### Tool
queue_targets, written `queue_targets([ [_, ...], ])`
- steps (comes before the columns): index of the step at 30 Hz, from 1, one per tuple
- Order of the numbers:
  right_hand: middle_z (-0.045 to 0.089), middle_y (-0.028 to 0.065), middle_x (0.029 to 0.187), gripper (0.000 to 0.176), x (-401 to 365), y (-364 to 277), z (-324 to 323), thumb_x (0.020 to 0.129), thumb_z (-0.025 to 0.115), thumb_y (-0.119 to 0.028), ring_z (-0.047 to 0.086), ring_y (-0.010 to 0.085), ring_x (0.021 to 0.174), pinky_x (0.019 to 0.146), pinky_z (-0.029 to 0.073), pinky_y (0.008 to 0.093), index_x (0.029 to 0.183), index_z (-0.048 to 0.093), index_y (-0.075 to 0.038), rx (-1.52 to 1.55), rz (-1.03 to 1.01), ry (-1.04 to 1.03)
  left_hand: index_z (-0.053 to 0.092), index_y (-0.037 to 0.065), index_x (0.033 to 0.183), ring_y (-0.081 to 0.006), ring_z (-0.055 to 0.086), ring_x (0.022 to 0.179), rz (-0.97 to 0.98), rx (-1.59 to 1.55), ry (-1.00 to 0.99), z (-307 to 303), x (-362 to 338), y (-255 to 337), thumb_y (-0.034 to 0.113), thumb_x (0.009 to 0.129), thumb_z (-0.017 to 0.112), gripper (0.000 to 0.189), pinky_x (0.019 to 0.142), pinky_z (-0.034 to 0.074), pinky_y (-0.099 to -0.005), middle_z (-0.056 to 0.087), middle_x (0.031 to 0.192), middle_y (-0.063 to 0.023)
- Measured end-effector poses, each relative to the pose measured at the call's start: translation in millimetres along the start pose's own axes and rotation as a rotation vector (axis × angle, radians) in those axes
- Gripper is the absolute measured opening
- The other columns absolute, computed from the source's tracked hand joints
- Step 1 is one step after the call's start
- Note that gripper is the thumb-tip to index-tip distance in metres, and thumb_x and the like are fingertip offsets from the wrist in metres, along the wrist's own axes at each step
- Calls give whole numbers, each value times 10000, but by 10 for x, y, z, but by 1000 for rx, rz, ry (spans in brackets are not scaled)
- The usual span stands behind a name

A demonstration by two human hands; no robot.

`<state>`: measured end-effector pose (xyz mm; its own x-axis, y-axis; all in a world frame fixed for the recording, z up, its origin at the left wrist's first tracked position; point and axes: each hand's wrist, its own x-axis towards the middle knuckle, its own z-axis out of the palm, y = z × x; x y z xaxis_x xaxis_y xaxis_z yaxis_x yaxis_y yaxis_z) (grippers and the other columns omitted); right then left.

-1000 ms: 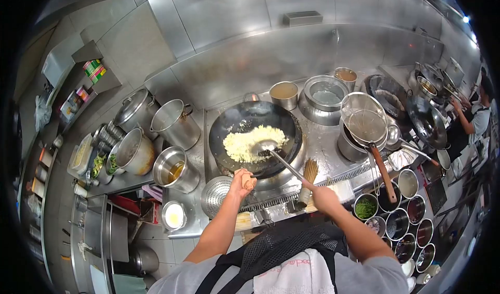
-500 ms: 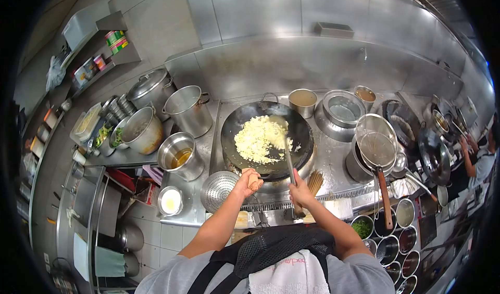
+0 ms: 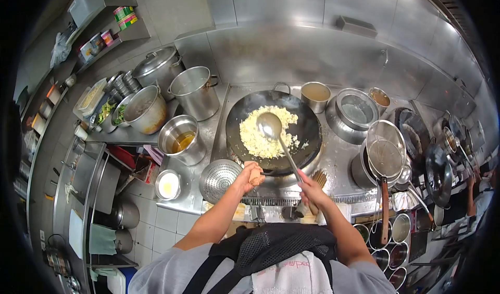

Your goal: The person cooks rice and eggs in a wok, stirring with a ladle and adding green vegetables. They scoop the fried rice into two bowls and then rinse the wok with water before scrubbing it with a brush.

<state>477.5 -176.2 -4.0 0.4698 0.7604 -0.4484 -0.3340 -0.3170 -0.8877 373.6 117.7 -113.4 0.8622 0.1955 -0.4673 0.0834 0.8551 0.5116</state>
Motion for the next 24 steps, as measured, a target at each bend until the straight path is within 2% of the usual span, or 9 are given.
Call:
queue_targets([
  [4,449,-15,638,604,-95,-632,283,1009,502,-166,456,93,474,439,441,288,1564,310,-307,-621,-221,168,531,142,981,-294,610,581,26,-1,23,69,-56,1,187,939,584,81,510,568,-431,612,820,-101],
  [10,463,-7,624,571,-199,-231,69,1014,465,-145,470,107,482,440,431,287,1549,350,-312,210,131,-100,550,144,995,-267,635,623,-17,32,-24,-30,-15,0,198,933,596,94,596,616,-446,624,852,-88],
  [12,456,-24,615,582,155,12,176,1011,488,-117,444,99,473,421,406,268,1542,364,-322,-289,-56,153,548,141,991,-271,643,635,33,5,61,79,-68,13,197,935,596,93,581,614,-446,629,864,-88],
  [13,439,-15,590,564,351,170,160,1015,494,-148,473,98,476,432,428,282,1543,368,-300,-890,-608,324,542,145,995,-270,647,658,36,-4,43,94,-79,19,196,932,599,99,585,617,-433,624,854,-88],
  [14,439,-15,590,564,197,67,243,1015,494,-148,473,98,476,432,428,282,1543,368,-300,-889,-592,320,542,145,995,-270,647,658,24,-11,51,50,-117,-42,196,932,599,99,585,617,-433,624,854,-88],
  [16,444,-15,605,572,-203,-613,461,1015,512,-155,465,97,472,423,421,281,1549,357,-287,-361,-146,84,539,142,995,-265,654,701,17,43,25,43,-71,21,200,932,600,104,607,622,-423,625,860,-85],
  [20,456,-9,640,609,-312,-379,196,1019,496,-146,430,92,470,420,408,280,1578,280,-250,83,135,-65,543,137,990,-269,656,697,5,62,-32,22,-59,71,211,935,600,108,614,624,-422,629,864,-85],
  [22,478,-7,664,614,109,65,110,1016,507,-163,434,91,478,425,411,274,1578,280,-259,-59,-2,81,550,132,977,-270,653,679,-8,51,73,61,-83,36,221,936,601,110,608,623,-426,634,871,-88],
  [24,475,-9,666,616,226,7,254,1018,506,-165,428,91,481,429,400,260,1577,278,-287,-756,-329,232,553,131,978,-268,651,694,27,-17,57,59,-49,39,229,936,605,118,616,623,-427,633,877,-89],
])
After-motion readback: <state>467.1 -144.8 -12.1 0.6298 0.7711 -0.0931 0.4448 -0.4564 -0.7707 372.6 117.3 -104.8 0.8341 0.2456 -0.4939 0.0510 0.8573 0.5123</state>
